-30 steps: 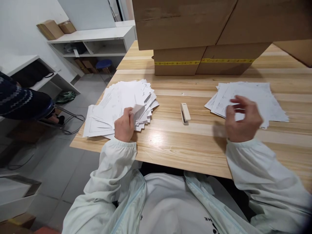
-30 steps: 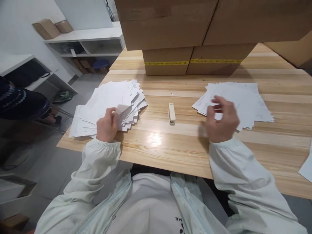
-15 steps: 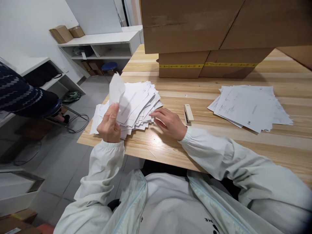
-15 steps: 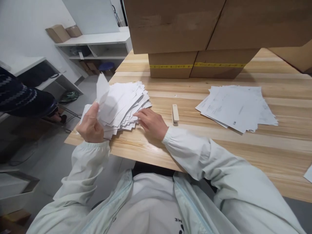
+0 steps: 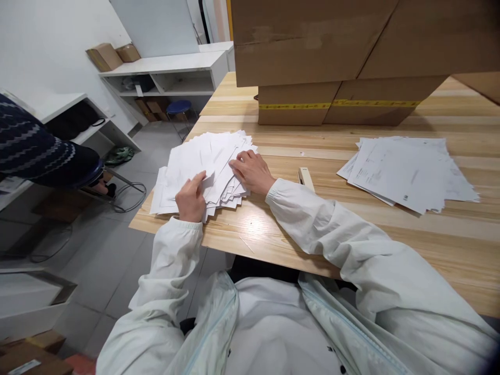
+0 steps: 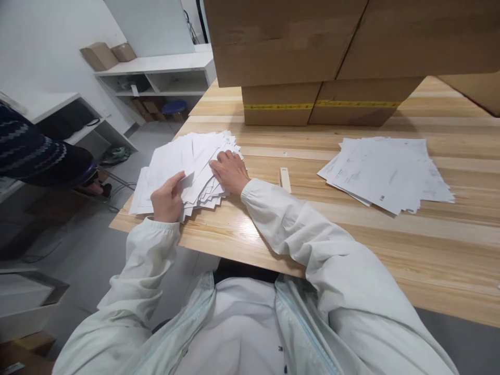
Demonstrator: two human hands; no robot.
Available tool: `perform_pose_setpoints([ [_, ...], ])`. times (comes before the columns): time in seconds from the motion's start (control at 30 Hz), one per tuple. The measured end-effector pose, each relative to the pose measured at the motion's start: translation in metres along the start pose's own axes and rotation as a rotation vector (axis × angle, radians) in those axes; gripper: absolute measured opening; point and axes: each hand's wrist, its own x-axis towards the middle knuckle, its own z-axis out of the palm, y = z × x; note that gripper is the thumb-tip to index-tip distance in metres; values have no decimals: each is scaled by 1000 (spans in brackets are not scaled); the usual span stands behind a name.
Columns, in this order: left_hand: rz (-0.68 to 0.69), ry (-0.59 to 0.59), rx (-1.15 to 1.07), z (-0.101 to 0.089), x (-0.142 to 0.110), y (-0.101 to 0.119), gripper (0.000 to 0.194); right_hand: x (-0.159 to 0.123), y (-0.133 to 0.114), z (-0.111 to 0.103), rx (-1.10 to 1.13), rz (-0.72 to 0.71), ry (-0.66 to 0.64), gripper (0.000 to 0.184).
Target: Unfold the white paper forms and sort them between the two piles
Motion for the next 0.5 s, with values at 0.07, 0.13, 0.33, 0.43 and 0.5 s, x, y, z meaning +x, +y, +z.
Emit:
perform_pose_setpoints([
  [0.07, -79, -37, -39, 1, -5, -1, 37, 1, 0, -2, -11, -2, -21, 39],
  [0.13, -129, -19, -82, -1, -6, -1, 35, 3, -1, -3, 0, -2, -31, 40],
  [0.33, -241, 0, -291, -3, -7, -8, 34, 18, -11, -5, 207, 91, 6, 40],
  [0.43, -222, -13, -372, -1, -13, -7, 32, 29, -22, -4, 374, 225, 14, 49],
  [0.5, -169, -37, -389, 0, -20, 1, 31, 36, -27, -2, 487, 308, 17, 49],
])
